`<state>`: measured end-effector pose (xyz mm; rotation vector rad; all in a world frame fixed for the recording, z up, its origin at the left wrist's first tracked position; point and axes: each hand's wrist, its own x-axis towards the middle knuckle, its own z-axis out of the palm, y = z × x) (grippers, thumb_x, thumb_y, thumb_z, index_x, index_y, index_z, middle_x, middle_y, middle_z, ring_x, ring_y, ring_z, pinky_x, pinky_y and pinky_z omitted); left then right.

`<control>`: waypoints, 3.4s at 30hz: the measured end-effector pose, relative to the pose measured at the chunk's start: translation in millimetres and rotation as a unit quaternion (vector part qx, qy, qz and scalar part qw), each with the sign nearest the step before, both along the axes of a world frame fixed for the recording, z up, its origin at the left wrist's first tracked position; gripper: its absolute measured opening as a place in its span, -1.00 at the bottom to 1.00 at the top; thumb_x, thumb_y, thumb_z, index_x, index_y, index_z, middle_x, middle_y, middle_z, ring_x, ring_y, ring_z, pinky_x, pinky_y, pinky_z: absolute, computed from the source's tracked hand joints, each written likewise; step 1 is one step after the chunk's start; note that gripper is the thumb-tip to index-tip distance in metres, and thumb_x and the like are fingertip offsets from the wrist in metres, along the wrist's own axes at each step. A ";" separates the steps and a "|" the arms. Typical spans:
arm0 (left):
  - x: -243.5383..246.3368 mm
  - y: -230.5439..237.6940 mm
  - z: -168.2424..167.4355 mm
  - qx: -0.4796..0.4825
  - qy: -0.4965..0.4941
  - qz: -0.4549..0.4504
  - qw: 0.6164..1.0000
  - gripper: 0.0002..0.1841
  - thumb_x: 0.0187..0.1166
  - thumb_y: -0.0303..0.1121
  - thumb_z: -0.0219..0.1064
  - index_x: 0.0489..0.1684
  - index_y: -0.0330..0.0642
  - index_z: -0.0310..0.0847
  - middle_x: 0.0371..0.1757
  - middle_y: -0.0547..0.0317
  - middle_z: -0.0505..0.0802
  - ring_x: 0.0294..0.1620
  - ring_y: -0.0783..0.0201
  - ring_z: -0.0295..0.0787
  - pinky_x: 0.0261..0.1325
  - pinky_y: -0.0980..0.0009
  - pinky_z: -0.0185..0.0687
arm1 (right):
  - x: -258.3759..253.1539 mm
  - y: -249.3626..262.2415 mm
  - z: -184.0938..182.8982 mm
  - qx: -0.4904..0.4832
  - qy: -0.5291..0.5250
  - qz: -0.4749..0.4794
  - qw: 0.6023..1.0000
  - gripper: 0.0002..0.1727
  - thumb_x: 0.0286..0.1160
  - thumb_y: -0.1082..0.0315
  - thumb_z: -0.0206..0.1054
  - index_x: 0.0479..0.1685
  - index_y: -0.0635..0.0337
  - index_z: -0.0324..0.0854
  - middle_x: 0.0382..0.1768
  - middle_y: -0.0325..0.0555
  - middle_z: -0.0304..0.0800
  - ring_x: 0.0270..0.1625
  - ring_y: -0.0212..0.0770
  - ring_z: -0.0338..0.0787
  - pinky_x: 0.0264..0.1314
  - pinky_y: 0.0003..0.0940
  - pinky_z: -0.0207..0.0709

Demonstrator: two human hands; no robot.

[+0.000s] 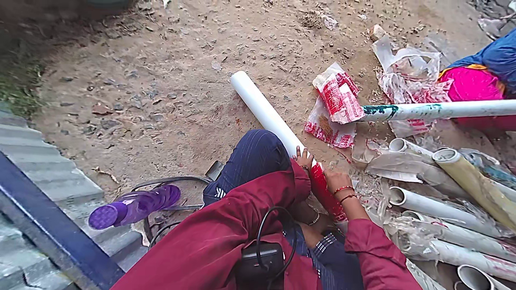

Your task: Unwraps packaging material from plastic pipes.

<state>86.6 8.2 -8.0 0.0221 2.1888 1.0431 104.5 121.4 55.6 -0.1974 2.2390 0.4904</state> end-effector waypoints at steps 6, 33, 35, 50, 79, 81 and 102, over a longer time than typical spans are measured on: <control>0.4 -11.8 0.6 0.065 0.073 -0.026 0.995 -0.63 0.61 -0.48 0.38 0.37 -0.37 0.65 0.78 -0.27 0.38 0.94 -0.25 -0.22 0.88 -0.24 -0.54 | 52.1 64.6 30.0 -0.009 0.109 -0.110 0.988 -0.62 0.85 0.37 0.00 0.39 0.33 0.61 0.22 0.37 0.80 0.29 0.38 0.80 0.27 0.32 0.54; 1.8 7.5 -17.9 -0.044 0.158 -0.097 0.982 -0.67 0.71 -0.46 0.21 0.27 -0.54 0.65 0.56 -0.46 0.56 0.70 -0.31 0.36 0.77 -0.04 0.17 | 122.6 135.4 41.0 -0.213 0.302 -0.367 0.853 -0.64 0.88 0.35 0.04 0.28 0.35 0.70 0.03 0.42 0.85 0.19 0.43 0.81 0.25 0.38 0.49; 1.9 4.7 -13.2 -0.008 0.133 -0.055 0.990 -0.69 0.71 -0.51 0.22 0.26 -0.60 0.61 0.53 -0.50 0.56 0.66 -0.30 0.41 0.74 0.02 0.23 | 121.7 135.8 40.3 -0.211 0.296 -0.366 0.857 -0.63 0.88 0.34 0.03 0.29 0.34 0.69 0.06 0.40 0.84 0.21 0.39 0.81 0.28 0.36 0.48; 2.6 6.7 -7.7 -0.056 0.170 -0.175 0.968 -0.70 0.71 -0.47 0.22 0.26 -0.45 0.71 0.53 -0.35 0.63 0.73 -0.28 0.33 0.76 -0.13 0.10 | 119.5 140.7 34.6 -0.217 0.281 -0.375 0.856 -0.63 0.88 0.34 0.04 0.29 0.35 0.69 0.07 0.40 0.84 0.22 0.38 0.80 0.29 0.36 0.48; -4.4 20.5 -4.1 -0.054 0.193 -0.325 0.924 -0.59 0.67 -0.30 0.37 0.44 -0.27 0.64 0.63 -0.23 0.54 0.76 -0.21 0.27 0.76 -0.16 0.03 | 112.0 132.9 30.3 -0.230 0.196 -0.384 0.873 -0.59 0.92 0.31 -0.04 0.40 0.36 0.60 0.21 0.38 0.79 0.36 0.30 0.75 0.44 0.23 0.46; -6.4 21.3 -5.8 -0.063 0.195 -0.343 0.917 -0.58 0.67 -0.29 0.36 0.44 -0.27 0.64 0.62 -0.24 0.55 0.76 -0.22 0.25 0.76 -0.18 0.01 | 111.4 132.9 29.3 -0.229 0.193 -0.383 0.874 -0.59 0.92 0.31 -0.04 0.39 0.36 0.60 0.21 0.37 0.79 0.36 0.30 0.75 0.44 0.23 0.46; 17.8 31.2 6.5 -0.113 0.183 -0.381 0.899 -0.58 0.72 -0.62 0.10 0.53 -0.57 0.41 0.58 -0.48 0.54 0.73 -0.36 0.31 0.72 -0.14 0.20 | 110.7 133.9 25.2 -0.232 0.203 -0.395 0.866 -0.60 0.91 0.34 -0.04 0.38 0.39 0.61 0.23 0.36 0.78 0.37 0.29 0.74 0.46 0.24 0.44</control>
